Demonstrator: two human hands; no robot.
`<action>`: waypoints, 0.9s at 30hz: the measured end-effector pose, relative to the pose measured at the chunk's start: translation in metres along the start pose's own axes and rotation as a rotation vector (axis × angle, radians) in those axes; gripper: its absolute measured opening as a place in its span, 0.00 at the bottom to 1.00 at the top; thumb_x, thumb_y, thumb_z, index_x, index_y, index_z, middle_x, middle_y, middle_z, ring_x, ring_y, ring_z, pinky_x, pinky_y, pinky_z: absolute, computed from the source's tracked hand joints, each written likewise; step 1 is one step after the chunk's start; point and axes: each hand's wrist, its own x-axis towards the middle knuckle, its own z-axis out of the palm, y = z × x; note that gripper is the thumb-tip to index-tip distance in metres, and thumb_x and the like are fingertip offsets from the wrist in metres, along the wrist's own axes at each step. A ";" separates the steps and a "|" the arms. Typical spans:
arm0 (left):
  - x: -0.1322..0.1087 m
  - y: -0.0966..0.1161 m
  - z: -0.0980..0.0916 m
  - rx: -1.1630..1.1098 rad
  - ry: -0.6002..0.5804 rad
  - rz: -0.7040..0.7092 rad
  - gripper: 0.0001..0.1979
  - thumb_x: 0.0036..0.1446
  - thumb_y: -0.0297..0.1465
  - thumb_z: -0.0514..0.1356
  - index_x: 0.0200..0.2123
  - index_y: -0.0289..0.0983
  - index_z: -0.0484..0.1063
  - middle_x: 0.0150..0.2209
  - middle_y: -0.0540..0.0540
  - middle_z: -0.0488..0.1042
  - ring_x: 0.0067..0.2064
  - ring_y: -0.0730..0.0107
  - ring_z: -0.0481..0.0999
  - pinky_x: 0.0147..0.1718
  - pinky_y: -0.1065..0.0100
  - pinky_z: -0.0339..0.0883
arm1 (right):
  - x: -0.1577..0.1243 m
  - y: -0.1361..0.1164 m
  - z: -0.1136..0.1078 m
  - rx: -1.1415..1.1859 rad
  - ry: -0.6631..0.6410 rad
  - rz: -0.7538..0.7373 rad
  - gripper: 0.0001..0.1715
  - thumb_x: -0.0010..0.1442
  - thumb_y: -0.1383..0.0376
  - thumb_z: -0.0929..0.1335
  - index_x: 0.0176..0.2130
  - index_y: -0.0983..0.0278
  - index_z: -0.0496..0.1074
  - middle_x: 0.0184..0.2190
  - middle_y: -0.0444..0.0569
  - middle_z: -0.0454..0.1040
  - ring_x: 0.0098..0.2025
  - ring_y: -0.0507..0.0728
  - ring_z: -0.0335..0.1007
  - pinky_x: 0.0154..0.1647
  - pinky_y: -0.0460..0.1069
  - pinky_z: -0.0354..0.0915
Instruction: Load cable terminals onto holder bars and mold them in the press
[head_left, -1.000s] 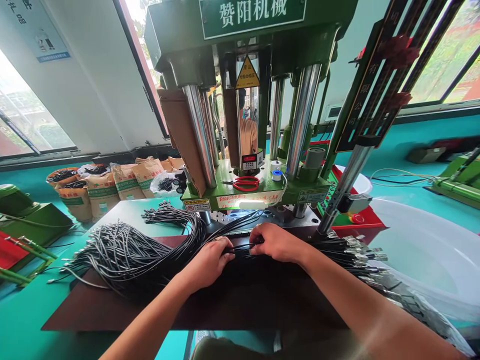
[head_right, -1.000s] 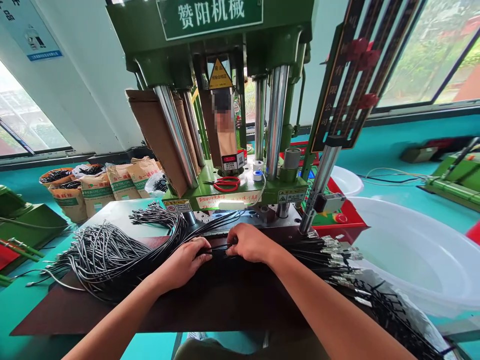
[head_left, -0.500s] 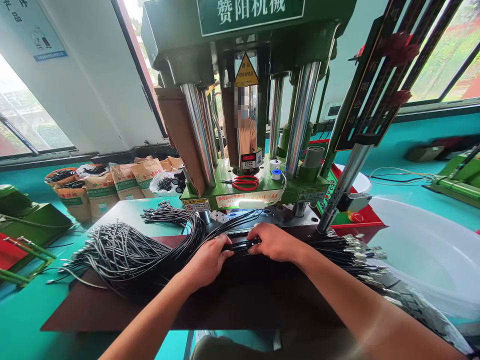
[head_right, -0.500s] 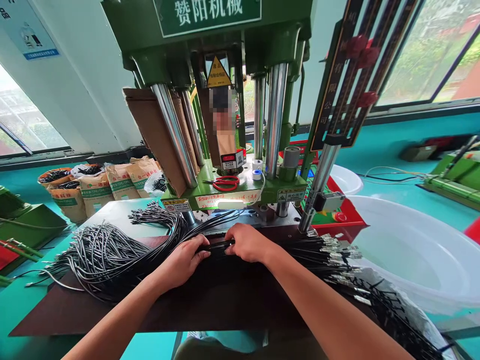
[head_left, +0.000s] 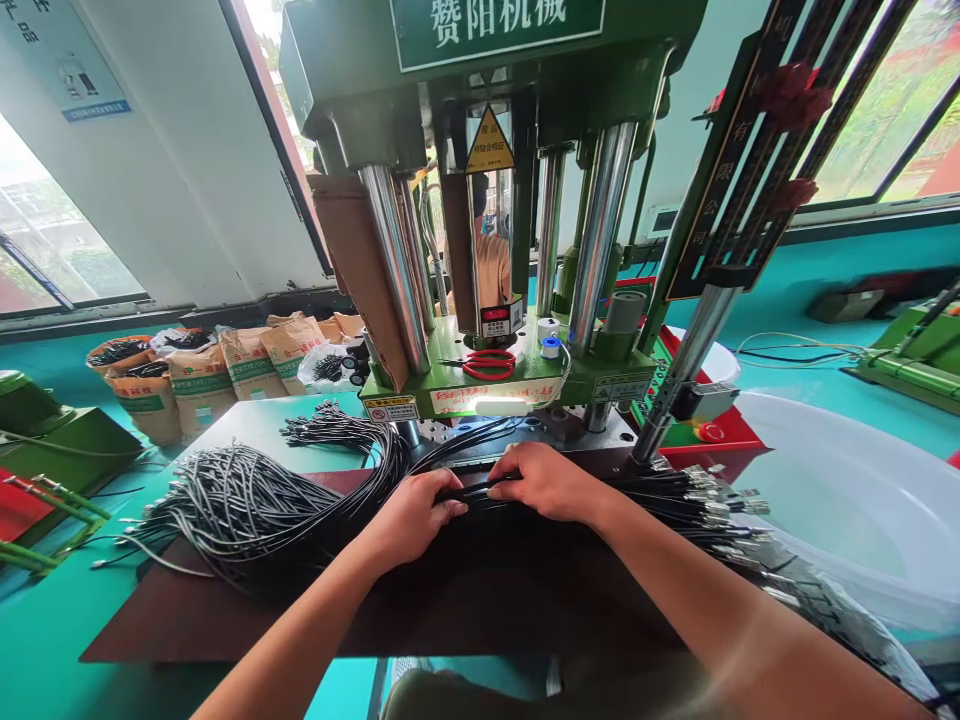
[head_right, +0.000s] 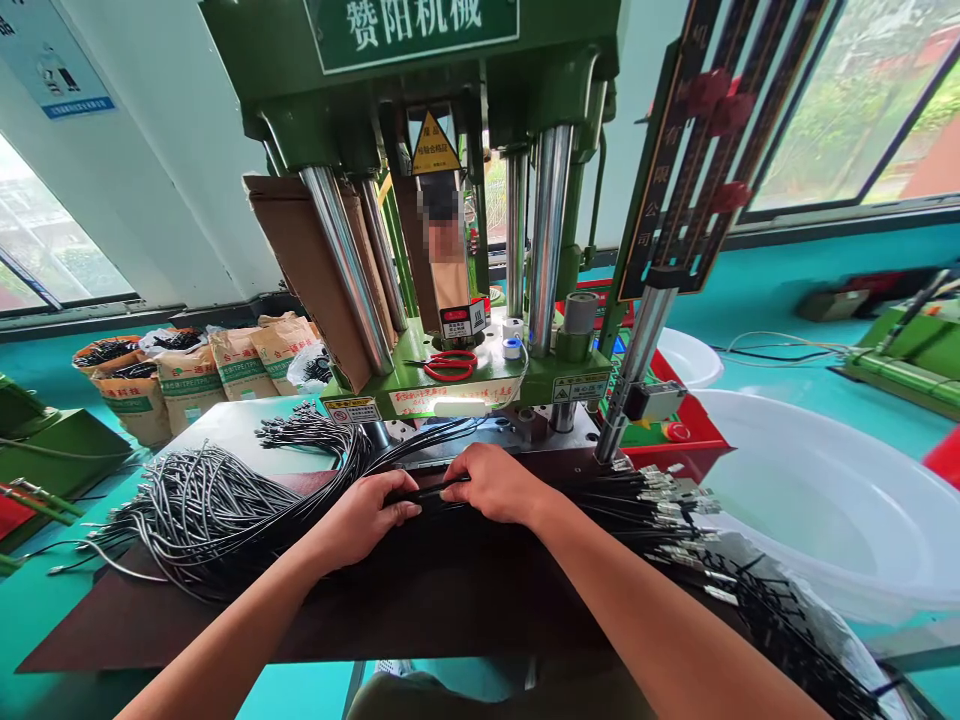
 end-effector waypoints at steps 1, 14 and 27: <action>0.000 0.000 0.000 0.002 0.003 0.003 0.08 0.55 0.33 0.57 0.37 0.37 0.71 0.30 0.50 0.72 0.32 0.69 0.70 0.31 0.70 0.61 | 0.000 -0.001 0.000 0.002 0.011 0.002 0.12 0.53 0.61 0.71 0.37 0.63 0.79 0.36 0.47 0.77 0.38 0.56 0.70 0.40 0.47 0.62; -0.001 0.000 0.001 0.041 0.035 0.031 0.06 0.55 0.30 0.57 0.37 0.37 0.71 0.31 0.50 0.73 0.34 0.68 0.70 0.33 0.69 0.59 | 0.005 0.001 0.008 -0.074 0.002 -0.001 0.10 0.54 0.64 0.70 0.37 0.65 0.77 0.36 0.50 0.75 0.37 0.56 0.69 0.37 0.47 0.61; 0.000 -0.006 0.002 0.057 -0.046 0.019 0.17 0.44 0.29 0.66 0.38 0.39 0.67 0.31 0.54 0.71 0.33 0.70 0.67 0.32 0.70 0.57 | 0.001 -0.005 0.008 -0.106 -0.002 -0.003 0.11 0.57 0.65 0.69 0.40 0.67 0.74 0.40 0.53 0.74 0.43 0.58 0.69 0.44 0.49 0.62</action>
